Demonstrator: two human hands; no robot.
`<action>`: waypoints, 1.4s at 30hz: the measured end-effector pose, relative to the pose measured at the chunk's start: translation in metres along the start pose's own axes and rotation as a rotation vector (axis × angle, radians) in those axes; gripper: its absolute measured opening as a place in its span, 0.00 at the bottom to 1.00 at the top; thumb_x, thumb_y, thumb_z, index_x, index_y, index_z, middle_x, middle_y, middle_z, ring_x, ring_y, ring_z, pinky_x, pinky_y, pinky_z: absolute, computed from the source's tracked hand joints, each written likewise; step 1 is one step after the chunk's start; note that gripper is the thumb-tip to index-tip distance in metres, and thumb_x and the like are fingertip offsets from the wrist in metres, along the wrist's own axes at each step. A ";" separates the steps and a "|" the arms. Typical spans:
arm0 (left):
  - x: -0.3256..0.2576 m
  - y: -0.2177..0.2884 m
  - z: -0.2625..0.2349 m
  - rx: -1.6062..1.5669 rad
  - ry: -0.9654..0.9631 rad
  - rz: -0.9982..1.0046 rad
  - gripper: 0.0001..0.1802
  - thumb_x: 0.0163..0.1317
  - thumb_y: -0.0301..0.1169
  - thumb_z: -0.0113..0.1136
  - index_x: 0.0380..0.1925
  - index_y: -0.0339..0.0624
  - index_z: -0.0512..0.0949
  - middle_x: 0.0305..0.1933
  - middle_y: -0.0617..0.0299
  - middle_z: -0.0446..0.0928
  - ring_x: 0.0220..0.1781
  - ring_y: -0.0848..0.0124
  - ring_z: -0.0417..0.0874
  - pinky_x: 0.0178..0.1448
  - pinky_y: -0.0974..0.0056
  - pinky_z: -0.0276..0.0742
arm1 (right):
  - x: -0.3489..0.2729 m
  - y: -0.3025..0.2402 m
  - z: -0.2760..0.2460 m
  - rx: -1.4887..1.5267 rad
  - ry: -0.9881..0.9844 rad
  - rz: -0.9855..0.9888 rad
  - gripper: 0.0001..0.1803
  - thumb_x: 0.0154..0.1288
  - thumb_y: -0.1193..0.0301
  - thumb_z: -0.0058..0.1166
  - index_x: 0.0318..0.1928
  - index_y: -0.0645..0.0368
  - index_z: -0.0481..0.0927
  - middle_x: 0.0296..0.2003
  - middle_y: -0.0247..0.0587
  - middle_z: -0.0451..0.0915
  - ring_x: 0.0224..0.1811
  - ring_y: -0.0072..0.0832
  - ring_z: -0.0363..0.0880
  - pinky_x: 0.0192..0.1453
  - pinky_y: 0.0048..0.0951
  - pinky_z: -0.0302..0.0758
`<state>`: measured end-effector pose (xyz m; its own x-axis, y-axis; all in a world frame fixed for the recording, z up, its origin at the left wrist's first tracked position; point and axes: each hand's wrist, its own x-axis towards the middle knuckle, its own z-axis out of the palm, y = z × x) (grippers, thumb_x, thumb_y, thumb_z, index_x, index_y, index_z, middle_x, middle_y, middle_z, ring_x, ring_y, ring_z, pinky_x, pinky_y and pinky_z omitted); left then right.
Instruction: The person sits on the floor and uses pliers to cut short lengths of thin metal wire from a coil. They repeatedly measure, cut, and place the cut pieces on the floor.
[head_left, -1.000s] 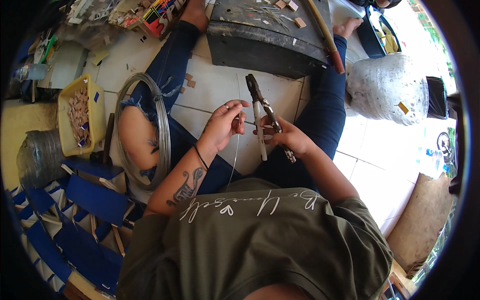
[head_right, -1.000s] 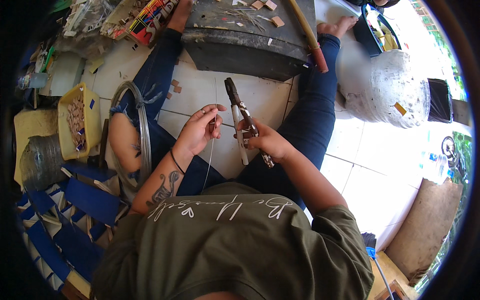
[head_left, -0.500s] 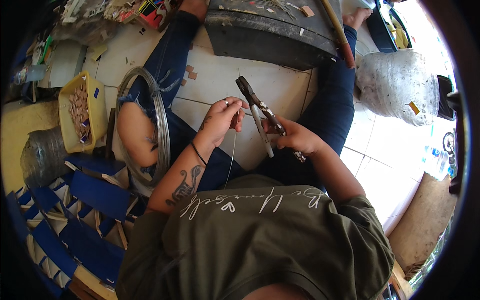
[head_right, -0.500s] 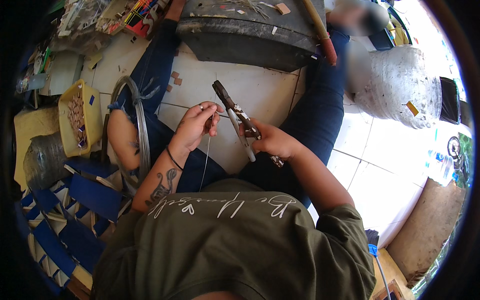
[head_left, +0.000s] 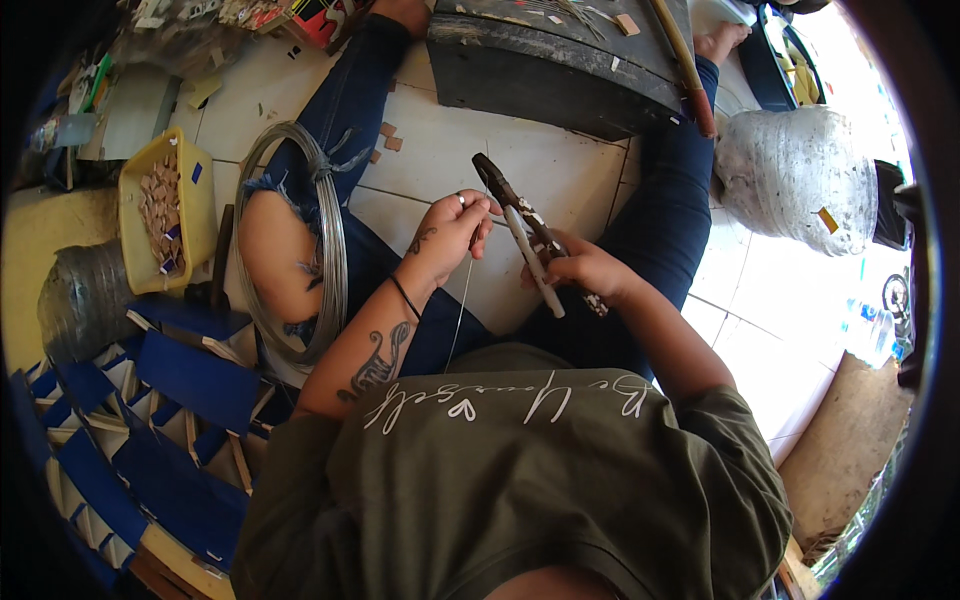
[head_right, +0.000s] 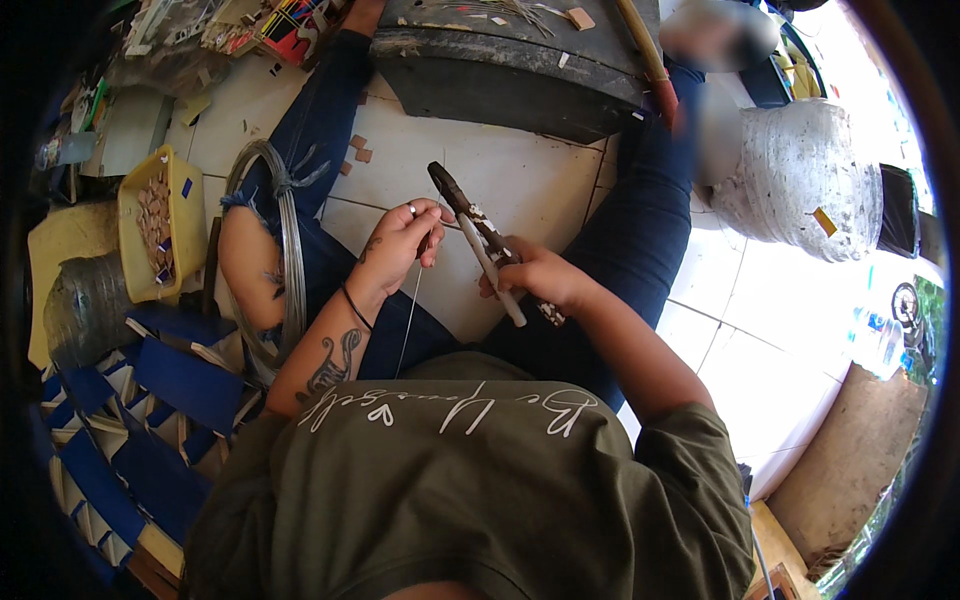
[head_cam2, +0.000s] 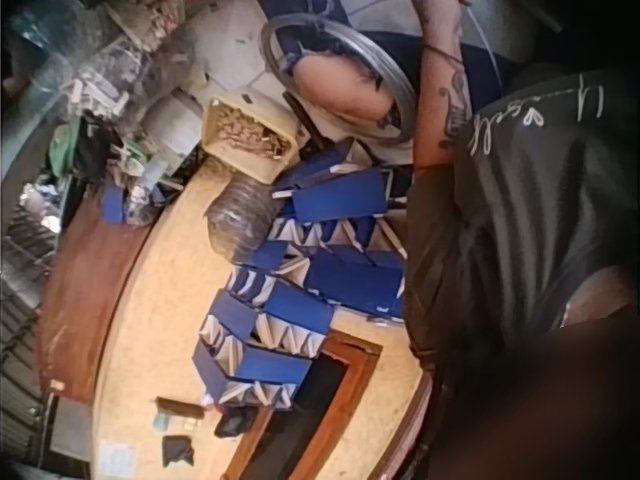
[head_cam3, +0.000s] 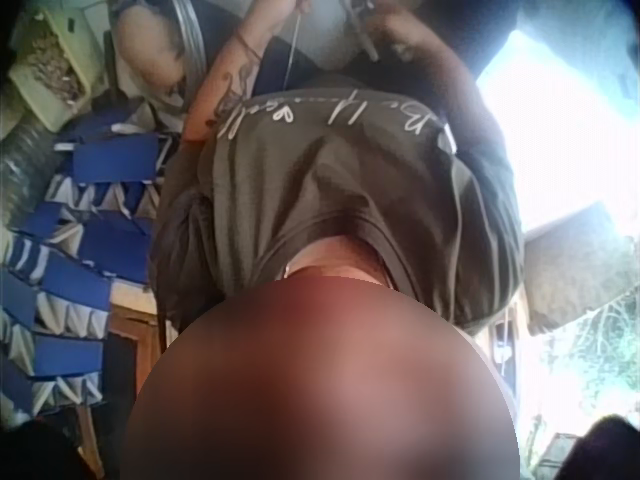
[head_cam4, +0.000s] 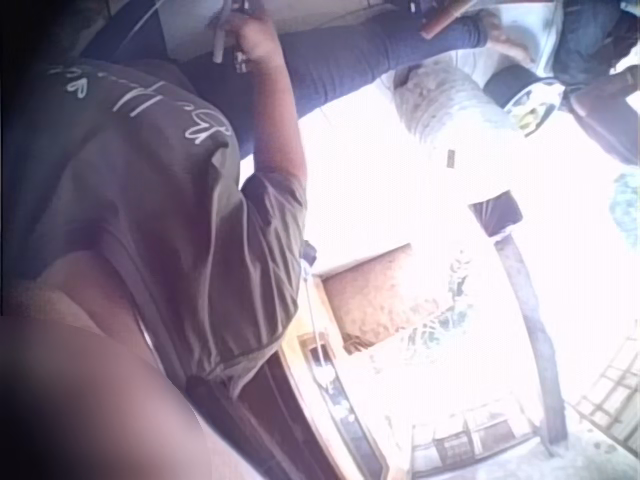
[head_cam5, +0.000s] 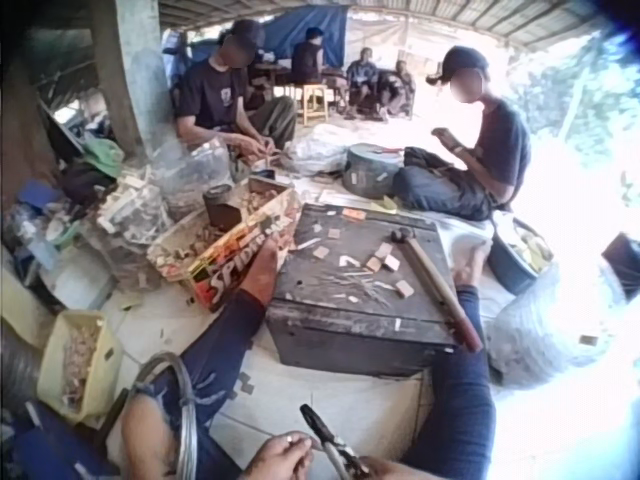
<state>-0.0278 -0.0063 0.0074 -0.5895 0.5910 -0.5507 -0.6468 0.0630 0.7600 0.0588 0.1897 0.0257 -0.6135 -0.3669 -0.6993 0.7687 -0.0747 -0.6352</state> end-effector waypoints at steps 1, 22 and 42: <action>0.000 -0.001 0.000 0.003 0.003 -0.006 0.12 0.67 0.32 0.40 0.34 0.36 0.72 0.18 0.69 0.65 0.15 0.83 0.63 0.21 0.77 0.63 | 0.003 0.003 0.001 -0.005 -0.023 0.022 0.24 0.47 0.77 0.43 0.49 0.67 0.65 0.36 0.46 0.76 0.45 0.34 0.76 0.48 0.28 0.71; -0.006 -0.032 0.009 -0.188 0.254 -0.057 0.11 0.66 0.33 0.42 0.39 0.38 0.70 0.22 0.65 0.70 0.15 0.78 0.66 0.23 0.73 0.67 | 0.044 0.036 0.008 -0.066 0.250 0.046 0.13 0.47 0.73 0.48 0.35 0.67 0.71 0.22 0.44 0.73 0.22 0.31 0.74 0.29 0.31 0.73; -0.014 -0.052 0.012 0.094 0.240 -0.098 0.15 0.69 0.35 0.36 0.37 0.37 0.71 0.15 0.72 0.59 0.11 0.83 0.55 0.15 0.76 0.55 | 0.056 0.027 -0.004 -0.226 0.335 0.048 0.18 0.49 0.70 0.48 0.41 0.67 0.70 0.26 0.47 0.77 0.29 0.32 0.77 0.36 0.30 0.74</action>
<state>0.0197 -0.0087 -0.0202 -0.6312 0.3711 -0.6811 -0.6654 0.1920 0.7214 0.0449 0.1706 -0.0320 -0.6313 -0.0402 -0.7745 0.7619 0.1544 -0.6290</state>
